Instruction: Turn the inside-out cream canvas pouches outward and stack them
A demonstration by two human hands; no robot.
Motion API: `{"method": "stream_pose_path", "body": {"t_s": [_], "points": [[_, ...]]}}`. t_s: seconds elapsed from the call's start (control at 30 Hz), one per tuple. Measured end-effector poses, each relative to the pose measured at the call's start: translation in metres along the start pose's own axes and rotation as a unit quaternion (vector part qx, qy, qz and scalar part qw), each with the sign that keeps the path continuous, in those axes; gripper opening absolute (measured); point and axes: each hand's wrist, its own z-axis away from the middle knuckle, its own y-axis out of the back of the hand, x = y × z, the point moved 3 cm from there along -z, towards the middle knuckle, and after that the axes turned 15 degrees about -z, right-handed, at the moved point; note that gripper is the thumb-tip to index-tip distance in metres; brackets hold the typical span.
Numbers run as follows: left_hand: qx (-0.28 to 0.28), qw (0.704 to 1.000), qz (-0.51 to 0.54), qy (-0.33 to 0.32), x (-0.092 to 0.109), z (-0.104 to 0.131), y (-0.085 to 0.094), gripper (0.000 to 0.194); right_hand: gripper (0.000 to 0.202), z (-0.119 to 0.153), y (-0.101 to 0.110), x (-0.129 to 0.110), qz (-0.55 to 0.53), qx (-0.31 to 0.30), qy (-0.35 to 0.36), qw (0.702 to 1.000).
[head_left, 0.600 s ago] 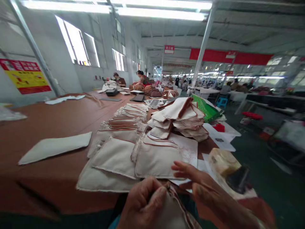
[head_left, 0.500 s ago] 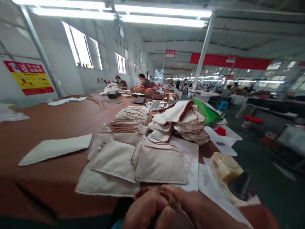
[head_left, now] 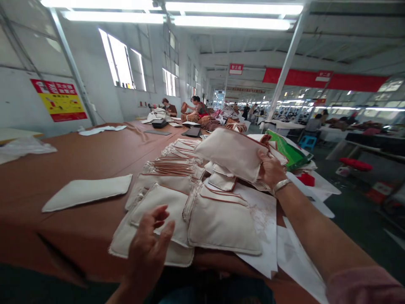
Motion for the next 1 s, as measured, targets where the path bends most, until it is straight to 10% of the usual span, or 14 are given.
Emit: {"method": "stream_pose_path", "body": {"t_s": [0.2,0.33,0.7,1.0], "points": [[-0.145,0.980,-0.116,-0.065,-0.020,-0.032,-0.115,0.035,0.021,0.021,0.008,0.094,0.193,-0.084,-0.033,0.977],[-0.144,0.975,-0.159,-0.059,-0.026,-0.040,-0.144,0.036,0.016,0.062,-0.026,0.158,0.284,-0.229,0.002,0.931],[-0.147,0.981,-0.090,-0.085,-0.024,-0.022,-0.131,0.022,0.014,0.071,-0.075,0.210,0.387,-0.295,0.127,0.864],[-0.119,0.989,0.069,-0.046,0.005,-0.042,-0.085,0.034,0.018,0.127,-0.044,0.118,0.312,-0.291,0.217,0.878]]}}
